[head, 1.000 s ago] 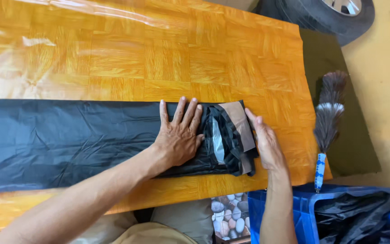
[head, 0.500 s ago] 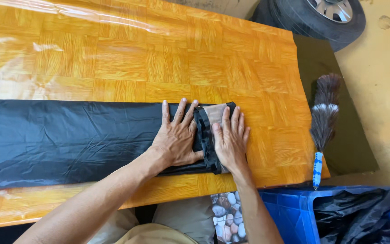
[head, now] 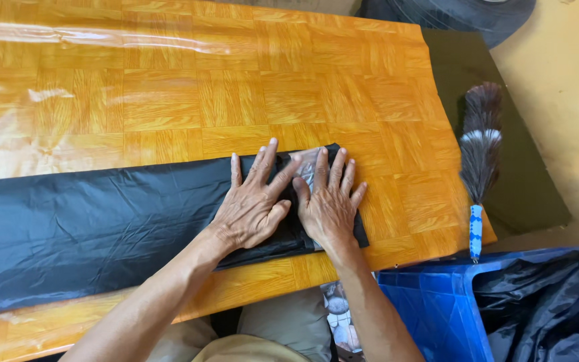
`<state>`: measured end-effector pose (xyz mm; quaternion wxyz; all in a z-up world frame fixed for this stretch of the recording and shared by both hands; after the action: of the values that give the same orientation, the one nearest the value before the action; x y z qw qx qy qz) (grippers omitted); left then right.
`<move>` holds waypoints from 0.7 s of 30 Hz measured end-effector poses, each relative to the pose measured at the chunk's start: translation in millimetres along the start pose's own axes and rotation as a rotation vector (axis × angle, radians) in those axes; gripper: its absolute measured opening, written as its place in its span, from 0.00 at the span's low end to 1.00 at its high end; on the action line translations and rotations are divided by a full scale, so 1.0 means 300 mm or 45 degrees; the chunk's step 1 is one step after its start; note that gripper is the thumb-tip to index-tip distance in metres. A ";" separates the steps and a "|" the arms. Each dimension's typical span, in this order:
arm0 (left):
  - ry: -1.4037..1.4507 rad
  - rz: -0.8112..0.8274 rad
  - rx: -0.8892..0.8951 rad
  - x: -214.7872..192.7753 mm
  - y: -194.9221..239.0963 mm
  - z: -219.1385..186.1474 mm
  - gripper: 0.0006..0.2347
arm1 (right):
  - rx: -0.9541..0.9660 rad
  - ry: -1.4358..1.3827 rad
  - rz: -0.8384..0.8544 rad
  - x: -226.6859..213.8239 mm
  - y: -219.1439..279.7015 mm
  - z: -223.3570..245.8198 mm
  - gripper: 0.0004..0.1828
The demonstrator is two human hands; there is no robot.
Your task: The person folds a black piece of fabric on a wooden table, then places it into a black drawstring bag. They pull the red drawstrings to close the bag and place it on a pile of similar bags.
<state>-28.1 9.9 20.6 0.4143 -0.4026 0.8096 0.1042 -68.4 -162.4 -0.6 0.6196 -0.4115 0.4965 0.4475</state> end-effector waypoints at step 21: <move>-0.529 0.061 -0.029 0.091 -0.021 0.014 0.29 | -0.405 0.103 -0.003 -0.046 -0.014 -0.047 0.41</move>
<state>-29.9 -7.5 -1.7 0.5652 -0.3578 0.7148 0.2038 -69.2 -178.8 11.0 0.5268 -0.5226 0.4434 0.5028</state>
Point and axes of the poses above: each hand's wrist, its own y-axis away from the middle knuckle, its own x-axis out of the palm, z = x × y, the point moved 1 cm from there along -y, towards the middle knuckle
